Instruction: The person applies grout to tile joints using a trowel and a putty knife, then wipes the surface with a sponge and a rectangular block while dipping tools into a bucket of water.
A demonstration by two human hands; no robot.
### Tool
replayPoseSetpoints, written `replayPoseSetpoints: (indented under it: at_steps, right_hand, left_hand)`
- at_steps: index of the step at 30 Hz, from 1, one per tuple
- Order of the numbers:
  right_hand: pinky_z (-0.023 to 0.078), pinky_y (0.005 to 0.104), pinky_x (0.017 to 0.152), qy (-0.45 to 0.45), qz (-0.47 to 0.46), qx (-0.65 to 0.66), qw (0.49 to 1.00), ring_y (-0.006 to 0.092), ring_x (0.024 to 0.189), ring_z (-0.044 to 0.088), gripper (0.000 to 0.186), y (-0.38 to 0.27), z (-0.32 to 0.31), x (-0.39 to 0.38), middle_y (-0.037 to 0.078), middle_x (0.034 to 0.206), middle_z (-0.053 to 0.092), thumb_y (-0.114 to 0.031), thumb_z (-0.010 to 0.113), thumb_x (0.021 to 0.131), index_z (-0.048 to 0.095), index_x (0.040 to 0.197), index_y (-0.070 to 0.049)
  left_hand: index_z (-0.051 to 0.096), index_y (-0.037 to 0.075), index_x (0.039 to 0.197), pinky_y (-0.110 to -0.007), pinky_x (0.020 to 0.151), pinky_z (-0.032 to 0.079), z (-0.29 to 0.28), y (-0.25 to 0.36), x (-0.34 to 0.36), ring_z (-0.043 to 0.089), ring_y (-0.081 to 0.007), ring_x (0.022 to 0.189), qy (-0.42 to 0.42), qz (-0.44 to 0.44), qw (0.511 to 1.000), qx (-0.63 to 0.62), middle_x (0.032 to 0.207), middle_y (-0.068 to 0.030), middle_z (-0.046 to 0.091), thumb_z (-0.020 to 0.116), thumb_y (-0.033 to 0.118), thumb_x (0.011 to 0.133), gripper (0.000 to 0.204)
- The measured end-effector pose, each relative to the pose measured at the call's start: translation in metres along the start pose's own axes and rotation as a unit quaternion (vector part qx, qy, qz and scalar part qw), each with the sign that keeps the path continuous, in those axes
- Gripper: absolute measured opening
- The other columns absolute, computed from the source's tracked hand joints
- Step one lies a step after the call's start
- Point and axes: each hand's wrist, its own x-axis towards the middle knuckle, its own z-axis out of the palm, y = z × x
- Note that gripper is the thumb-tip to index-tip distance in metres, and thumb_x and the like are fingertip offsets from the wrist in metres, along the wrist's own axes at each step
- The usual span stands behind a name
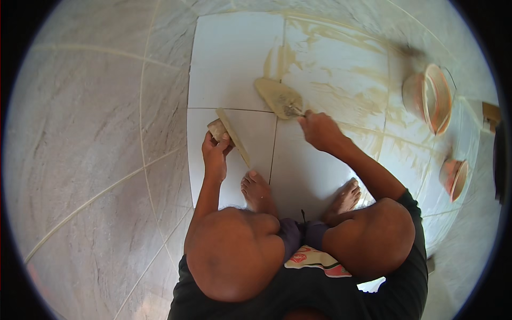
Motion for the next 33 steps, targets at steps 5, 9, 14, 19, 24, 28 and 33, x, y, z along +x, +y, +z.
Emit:
replayPoseSetpoints:
  at_steps: [5, 9, 14, 19, 24, 28, 33]
  right_hand:
    - [0.054, 0.0482, 0.065, -0.057, 0.062, 0.103, 0.991, 0.0422, 0.07, 0.066, 0.034, 0.004, -0.061, -0.013, 0.028, 0.072, 0.063, -0.023, 0.052, 0.096, 0.052, 0.091, 0.01]
    - [0.054, 0.0324, 0.04, -0.07, 0.172, 0.192, 0.964, 0.0211, 0.053, 0.064, 0.037, -0.022, -0.062, 0.007, 0.017, 0.071, 0.061, -0.027, 0.055, 0.096, 0.047, 0.092, 0.009]
    - [0.052, 0.0328, 0.04, -0.034, 0.262, 0.304, 0.915, 0.0175, 0.05, 0.059, 0.034, -0.021, -0.014, 0.001, 0.013, 0.069, 0.057, -0.027, 0.057, 0.096, 0.046, 0.09, 0.004]
    - [0.047, 0.0304, 0.039, 0.08, 0.29, 0.401, 0.865, 0.0148, 0.048, 0.056, 0.032, -0.021, 0.0, -0.02, 0.007, 0.068, 0.053, -0.028, 0.059, 0.096, 0.048, 0.09, 0.001]
    - [0.046, 0.0298, 0.041, 0.148, 0.282, 0.434, 0.843, 0.0138, 0.049, 0.055, 0.028, -0.016, -0.017, -0.034, 0.007, 0.074, 0.054, -0.026, 0.059, 0.095, 0.049, 0.09, 0.0]
    - [0.049, 0.0295, 0.046, 0.164, 0.258, 0.472, 0.827, 0.013, 0.054, 0.055, 0.02, -0.01, -0.03, -0.048, 0.007, 0.075, 0.055, -0.019, 0.059, 0.093, 0.05, 0.092, 0.0]
    - [0.051, 0.0328, 0.055, 0.191, 0.125, 0.298, 0.927, 0.0203, 0.061, 0.059, 0.023, -0.016, -0.011, -0.049, 0.011, 0.073, 0.057, -0.014, 0.068, 0.089, 0.051, 0.094, 0.0]
  left_hand:
    - [0.05, 0.002, 0.128, -0.037, 0.087, 0.049, 0.01, -0.002, 0.018, 0.061, -0.0185, 0.101, -0.044, -0.031, 0.998, -0.026, 0.116, -0.0093, 0.062, 0.06, 0.015, 0.095, 0.036]
    - [0.051, 0.0, 0.128, -0.032, 0.084, 0.049, 0.02, -0.002, 0.056, 0.061, -0.0159, 0.096, -0.041, -0.005, 0.999, -0.035, 0.11, -0.0086, 0.064, 0.066, 0.016, 0.09, 0.043]
    - [0.052, -0.003, 0.127, -0.032, 0.084, 0.049, 0.058, 0.018, 0.101, 0.062, -0.0169, 0.094, -0.071, 0.021, 0.996, 0.055, 0.109, -0.0102, 0.065, 0.066, 0.016, 0.089, 0.045]
    - [0.059, -0.003, 0.114, -0.039, 0.086, 0.05, 0.115, 0.03, 0.12, 0.066, -0.0318, 0.097, -0.1, 0.11, 0.966, 0.21, 0.105, -0.0204, 0.067, 0.07, 0.02, 0.082, 0.041]
    - [0.059, -0.006, 0.116, -0.041, 0.081, 0.052, 0.168, 0.021, 0.125, 0.067, -0.0373, 0.092, -0.094, 0.208, 0.884, 0.407, 0.095, -0.0227, 0.068, 0.072, 0.026, 0.079, 0.05]
    - [0.056, -0.005, 0.121, -0.037, 0.08, 0.053, 0.133, 0.007, 0.133, 0.068, -0.0258, 0.093, -0.138, 0.105, 0.958, 0.226, 0.101, -0.0167, 0.069, 0.062, 0.018, 0.087, 0.042]
    - [0.051, -0.004, 0.127, -0.042, 0.096, 0.051, 0.088, 0.002, 0.105, 0.061, -0.0273, 0.111, -0.209, -0.188, 0.89, -0.359, 0.123, -0.0159, 0.06, 0.051, 0.004, 0.09, 0.037]
